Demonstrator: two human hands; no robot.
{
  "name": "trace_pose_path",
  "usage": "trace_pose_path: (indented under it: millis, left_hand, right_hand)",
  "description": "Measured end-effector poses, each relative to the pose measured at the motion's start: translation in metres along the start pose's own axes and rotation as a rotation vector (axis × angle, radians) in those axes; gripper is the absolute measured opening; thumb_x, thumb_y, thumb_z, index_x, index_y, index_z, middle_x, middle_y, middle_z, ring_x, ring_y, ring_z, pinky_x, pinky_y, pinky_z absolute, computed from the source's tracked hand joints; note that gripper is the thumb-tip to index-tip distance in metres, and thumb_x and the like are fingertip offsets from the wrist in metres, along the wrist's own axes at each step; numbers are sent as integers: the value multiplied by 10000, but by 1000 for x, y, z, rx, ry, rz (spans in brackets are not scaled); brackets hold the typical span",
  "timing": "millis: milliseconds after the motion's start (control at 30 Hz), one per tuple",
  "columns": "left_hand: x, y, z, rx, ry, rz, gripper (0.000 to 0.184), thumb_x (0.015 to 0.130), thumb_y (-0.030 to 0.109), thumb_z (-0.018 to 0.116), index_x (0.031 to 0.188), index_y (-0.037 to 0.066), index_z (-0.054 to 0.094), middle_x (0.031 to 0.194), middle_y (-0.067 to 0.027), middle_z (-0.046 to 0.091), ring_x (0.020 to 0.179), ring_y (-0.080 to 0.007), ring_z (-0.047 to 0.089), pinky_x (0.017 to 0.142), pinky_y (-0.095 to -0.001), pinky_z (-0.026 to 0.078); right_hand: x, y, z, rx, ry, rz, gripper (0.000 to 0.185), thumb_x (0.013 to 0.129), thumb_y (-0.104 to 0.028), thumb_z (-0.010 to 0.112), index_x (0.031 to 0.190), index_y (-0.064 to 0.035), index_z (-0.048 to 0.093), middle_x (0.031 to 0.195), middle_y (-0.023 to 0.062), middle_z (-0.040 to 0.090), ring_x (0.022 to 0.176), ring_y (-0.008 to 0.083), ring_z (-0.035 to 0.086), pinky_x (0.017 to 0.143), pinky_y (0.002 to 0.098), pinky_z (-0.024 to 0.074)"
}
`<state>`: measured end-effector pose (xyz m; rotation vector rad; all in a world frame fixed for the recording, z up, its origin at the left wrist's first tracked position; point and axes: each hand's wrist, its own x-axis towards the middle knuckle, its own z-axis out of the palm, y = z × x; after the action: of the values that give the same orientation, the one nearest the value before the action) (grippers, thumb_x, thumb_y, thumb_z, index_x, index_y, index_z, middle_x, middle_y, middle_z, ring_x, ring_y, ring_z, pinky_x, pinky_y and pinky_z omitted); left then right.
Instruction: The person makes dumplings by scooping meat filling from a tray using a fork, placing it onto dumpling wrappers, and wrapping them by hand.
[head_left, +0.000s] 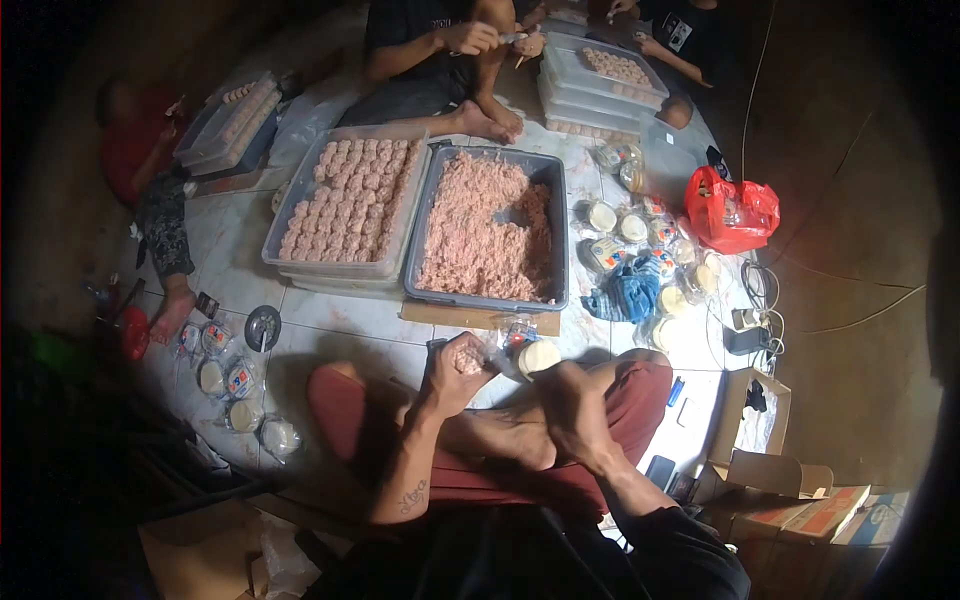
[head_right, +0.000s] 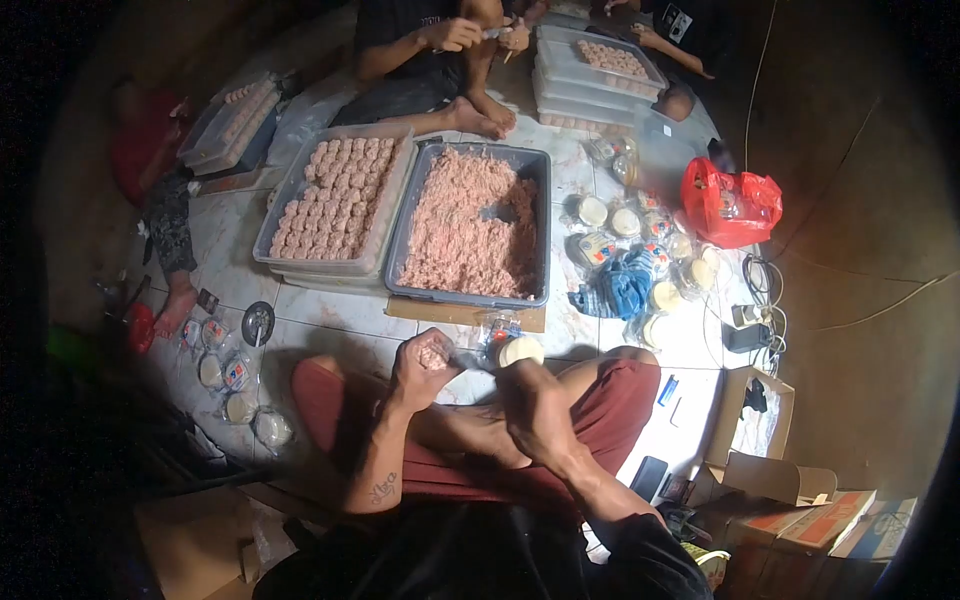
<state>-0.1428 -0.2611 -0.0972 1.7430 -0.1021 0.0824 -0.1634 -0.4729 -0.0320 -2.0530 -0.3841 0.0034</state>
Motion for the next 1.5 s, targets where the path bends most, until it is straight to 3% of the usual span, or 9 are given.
trace_pose_path:
  millis: [133,200,300,400,867,1000,1100,1400,1500]
  left_hand:
    - [5,1,-2,135,35,-17,295,724,83,885,839,41,616,791,-14,649,724,-57,576,661,-245,486]
    - [-5,0,-16,-205,-39,-38,328,712,165,910,853,41,641,810,-21,672,741,-71,602,666,-266,500]
    - [-3,-2,-13,-85,-6,-98,388,689,221,933,872,48,638,792,-13,653,722,-73,587,671,-263,501]
    - [0,7,-10,142,37,22,419,689,258,932,868,40,621,769,-28,636,698,-118,582,676,-294,505]
    - [-1,11,2,426,143,-49,416,740,367,869,773,37,619,743,-156,681,721,-372,662,660,-429,510]
    - [5,16,2,532,96,-194,393,731,327,884,786,35,627,717,-120,675,684,-283,666,649,-378,505]
    - [-4,9,-19,-56,-32,-26,288,743,175,883,807,30,644,748,-22,662,717,-64,579,655,-265,491]
    - [-1,4,-13,-64,-40,-70,262,769,175,858,794,43,633,747,-24,647,701,-80,576,648,-270,495]
    - [1,-4,-11,266,-22,-65,335,736,203,884,876,21,640,812,-90,690,714,-159,642,682,-316,525]
  right_hand:
    - [-3,5,-4,128,-44,59,134,878,34,611,1012,28,618,826,164,602,730,256,594,678,365,491]
    - [-1,2,-12,114,75,99,147,896,19,597,1040,21,623,823,148,602,736,224,604,676,355,492]
    - [0,9,-16,-55,22,38,140,911,-12,608,1049,15,615,818,158,606,720,243,607,669,359,491]
    - [2,6,-10,138,-175,324,133,905,-21,620,1033,10,602,852,184,611,739,280,619,668,371,492]
    - [-4,0,9,-37,20,-96,141,840,60,553,956,41,630,874,219,578,800,423,598,699,470,483]
    - [-1,9,15,-43,-88,-175,164,856,72,544,992,38,629,868,219,572,786,412,594,694,456,485]
    - [0,-1,0,14,49,-59,70,841,70,563,905,43,573,852,215,558,776,419,578,690,451,478]
    - [2,4,7,76,54,-101,77,838,64,574,907,31,577,836,216,544,772,419,565,688,447,467]
    - [-1,17,16,-28,-162,-107,130,835,97,559,939,26,590,830,203,545,766,393,571,673,437,458]
